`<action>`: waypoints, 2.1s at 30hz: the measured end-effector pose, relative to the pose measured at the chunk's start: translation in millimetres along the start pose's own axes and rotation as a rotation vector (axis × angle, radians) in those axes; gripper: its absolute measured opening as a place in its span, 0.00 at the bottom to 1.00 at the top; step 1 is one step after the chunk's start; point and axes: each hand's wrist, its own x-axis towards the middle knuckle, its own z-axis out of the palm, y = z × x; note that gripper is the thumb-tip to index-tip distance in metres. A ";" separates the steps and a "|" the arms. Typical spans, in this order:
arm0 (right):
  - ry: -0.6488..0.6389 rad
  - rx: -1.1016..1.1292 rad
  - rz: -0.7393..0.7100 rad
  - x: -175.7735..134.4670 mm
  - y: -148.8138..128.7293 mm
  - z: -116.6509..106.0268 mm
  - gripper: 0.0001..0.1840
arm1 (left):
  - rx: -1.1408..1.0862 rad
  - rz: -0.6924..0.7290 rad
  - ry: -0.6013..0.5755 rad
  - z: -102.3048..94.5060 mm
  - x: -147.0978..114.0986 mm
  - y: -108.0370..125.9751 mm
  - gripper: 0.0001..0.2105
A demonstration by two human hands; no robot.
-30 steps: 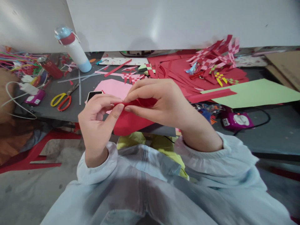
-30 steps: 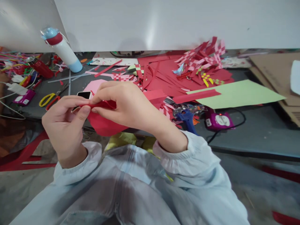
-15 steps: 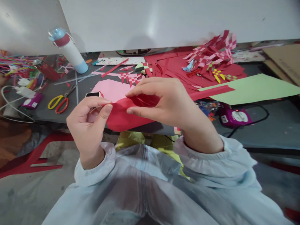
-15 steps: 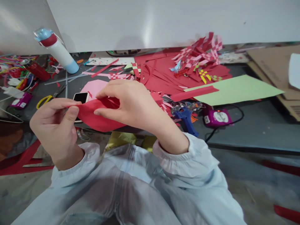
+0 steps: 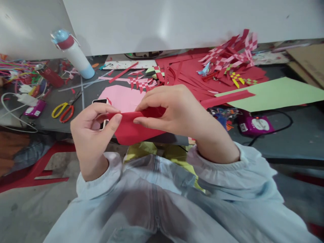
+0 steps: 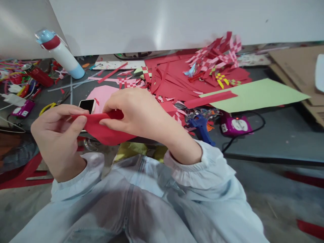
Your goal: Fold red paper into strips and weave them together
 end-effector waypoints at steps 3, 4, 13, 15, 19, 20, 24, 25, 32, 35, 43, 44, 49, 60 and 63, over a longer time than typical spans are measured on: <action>-0.047 -0.032 -0.011 2.4 -0.6 0.7 0.14 | 0.213 0.057 -0.191 -9.6 11.1 7.7 0.04; -0.057 -0.038 -0.015 3.5 -0.6 1.4 0.14 | 0.263 0.070 -0.257 -12.1 15.3 11.0 0.03; -0.028 -0.058 -0.027 8.4 3.1 5.9 0.13 | 0.280 0.095 -0.449 -18.1 37.5 24.3 0.06; 0.011 -0.078 -0.015 4.7 6.4 4.1 0.14 | 0.269 0.113 -0.460 -21.3 39.7 22.7 0.06; 0.026 -0.098 0.051 -4.1 12.2 -1.5 0.14 | 0.304 0.103 -0.463 -28.0 43.0 21.5 0.04; 0.024 -0.097 0.065 -5.6 12.9 -2.6 0.14 | 0.318 0.092 -0.457 -29.0 43.3 21.7 0.04; 0.016 -0.087 0.077 -7.4 12.7 -3.7 0.13 | 0.344 0.067 -0.448 -30.6 43.3 23.3 0.04; 0.016 -0.083 0.073 -7.1 12.3 -3.4 0.13 | 0.348 0.066 -0.450 -30.7 43.1 23.5 0.04; -0.009 -0.085 0.091 -4.2 8.0 -4.3 0.14 | 0.390 0.049 -0.446 -30.8 42.0 24.2 0.04; -0.044 -0.105 0.123 -2.6 5.1 -5.3 0.13 | 0.428 0.022 -0.450 -31.7 42.8 24.7 0.05; -0.096 -0.199 0.160 3.5 -0.6 -2.1 0.11 | 0.564 0.094 -0.623 -24.8 47.7 29.8 0.07; -0.103 -0.204 0.159 4.2 -1.3 -1.5 0.11 | 0.577 0.101 -0.648 -22.2 48.6 31.0 0.08; -0.074 -0.198 0.116 5.5 -1.4 2.3 0.13 | 0.610 0.135 -0.721 -12.0 52.0 35.7 0.13; 0.020 -0.067 0.096 -13.9 18.4 -8.0 0.12 | 0.572 0.164 -0.724 -23.1 52.6 30.4 0.13; 0.019 -0.049 0.126 -16.7 18.7 -10.5 0.11 | 0.570 0.166 -0.717 -25.1 52.5 29.5 0.12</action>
